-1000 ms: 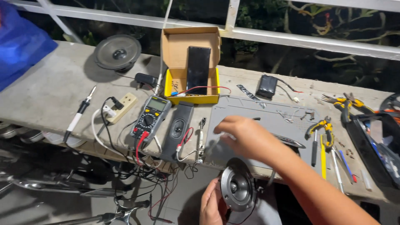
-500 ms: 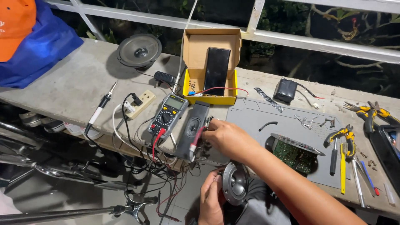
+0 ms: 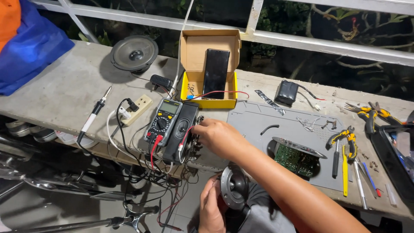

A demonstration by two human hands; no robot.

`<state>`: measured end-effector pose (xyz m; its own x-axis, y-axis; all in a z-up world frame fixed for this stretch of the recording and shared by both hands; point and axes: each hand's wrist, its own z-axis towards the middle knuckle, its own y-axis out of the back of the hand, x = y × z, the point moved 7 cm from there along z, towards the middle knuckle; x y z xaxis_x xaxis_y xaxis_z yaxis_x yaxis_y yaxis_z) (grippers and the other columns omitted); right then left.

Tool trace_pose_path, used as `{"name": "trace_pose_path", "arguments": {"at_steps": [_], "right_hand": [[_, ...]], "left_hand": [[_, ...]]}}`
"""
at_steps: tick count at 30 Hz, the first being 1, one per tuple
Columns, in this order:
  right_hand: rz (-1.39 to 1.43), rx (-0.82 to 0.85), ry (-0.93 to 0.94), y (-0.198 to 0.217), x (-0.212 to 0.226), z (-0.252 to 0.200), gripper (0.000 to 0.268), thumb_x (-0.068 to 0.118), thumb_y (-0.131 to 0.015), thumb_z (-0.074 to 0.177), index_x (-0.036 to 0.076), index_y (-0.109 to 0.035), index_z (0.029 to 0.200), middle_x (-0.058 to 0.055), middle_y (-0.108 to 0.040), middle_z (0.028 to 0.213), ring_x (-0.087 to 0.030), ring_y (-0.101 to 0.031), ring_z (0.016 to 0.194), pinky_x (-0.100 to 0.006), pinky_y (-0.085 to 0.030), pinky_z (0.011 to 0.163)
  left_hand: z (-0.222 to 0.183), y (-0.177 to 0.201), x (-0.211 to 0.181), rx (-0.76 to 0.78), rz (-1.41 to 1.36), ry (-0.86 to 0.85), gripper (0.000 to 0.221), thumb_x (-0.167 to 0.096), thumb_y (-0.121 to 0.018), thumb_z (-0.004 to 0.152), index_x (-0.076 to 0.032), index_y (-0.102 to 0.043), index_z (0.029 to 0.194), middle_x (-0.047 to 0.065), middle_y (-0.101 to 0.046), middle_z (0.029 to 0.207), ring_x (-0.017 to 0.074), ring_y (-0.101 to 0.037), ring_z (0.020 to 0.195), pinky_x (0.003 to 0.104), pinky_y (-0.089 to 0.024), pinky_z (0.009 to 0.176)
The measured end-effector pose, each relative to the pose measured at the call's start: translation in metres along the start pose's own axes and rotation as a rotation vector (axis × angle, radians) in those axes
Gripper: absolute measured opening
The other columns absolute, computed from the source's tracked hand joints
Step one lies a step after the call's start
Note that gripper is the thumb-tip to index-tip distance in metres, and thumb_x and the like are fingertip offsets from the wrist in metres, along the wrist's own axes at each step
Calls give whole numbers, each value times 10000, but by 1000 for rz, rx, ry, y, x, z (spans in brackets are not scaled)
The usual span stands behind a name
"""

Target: Wiring and soldering a speaker to a circuit board on a repair bench.

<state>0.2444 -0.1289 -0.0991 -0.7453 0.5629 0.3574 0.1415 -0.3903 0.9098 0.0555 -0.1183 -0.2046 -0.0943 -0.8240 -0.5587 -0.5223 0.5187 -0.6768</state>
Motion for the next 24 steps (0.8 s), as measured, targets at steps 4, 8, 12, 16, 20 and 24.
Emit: {"name": "trace_pose_path", "arguments": {"at_steps": [4, 8, 12, 16, 20, 24], "right_hand": [[166, -79, 2, 56, -2, -20, 295, 184, -844, 1028, 148, -756, 1307, -138, -820, 1177, -385, -816, 985, -510, -646, 854], [157, -206, -77, 104, -21, -60, 184, 81, -738, 1067, 90, -779, 1246, -115, -849, 1212, -326, -831, 1038, -444, -635, 895], [-78, 48, -105, 80, -26, -85, 479, -140, -702, 856, 65, -842, 1266, -125, -817, 1120, -372, -786, 1043, -519, -648, 888], [-322, 84, 162, 55, 16, -95, 258, 58, -736, 928, 105, -779, 1178, -85, -740, 1150, -320, -618, 1090, -489, -570, 825], [-568, 117, 238, 37, 17, -91, 276, 163, -623, 1063, 111, -727, 1314, -244, -625, 1554, -450, -575, 1457, -543, -544, 1065], [-707, 124, 213, 38, 5, -79, 91, 225, -691, 1059, 172, -722, 1126, -85, -745, 1090, -322, -674, 1087, -481, -547, 879]], "left_hand": [[-5, 0, -3, -121, -13, 59, 439, -136, -619, 1075, 142, -787, 1371, 375, -820, 1177, 473, -775, 1093, 513, -613, 939], [3, 12, 6, -136, -59, -17, 450, -208, -560, 1067, 21, -750, 1405, 344, -820, 1209, 498, -781, 1049, 622, -632, 771], [-7, -7, -13, -189, -126, 2, 567, -374, -568, 1075, 69, -769, 1367, 350, -766, 1156, 546, -754, 1073, 728, -630, 776], [-19, -15, -25, -178, -106, -32, 605, -361, -536, 1037, 78, -749, 1393, 363, -774, 1241, 565, -749, 1193, 736, -630, 895], [-11, -11, -29, -18, -40, -237, 560, -309, -563, 1030, 139, -781, 1286, 365, -829, 1145, 528, -805, 1064, 663, -682, 860], [2, 2, -25, -76, -33, -329, 480, -269, -583, 1054, 90, -805, 1282, 275, -832, 1166, 380, -777, 1104, 506, -625, 968]]}}
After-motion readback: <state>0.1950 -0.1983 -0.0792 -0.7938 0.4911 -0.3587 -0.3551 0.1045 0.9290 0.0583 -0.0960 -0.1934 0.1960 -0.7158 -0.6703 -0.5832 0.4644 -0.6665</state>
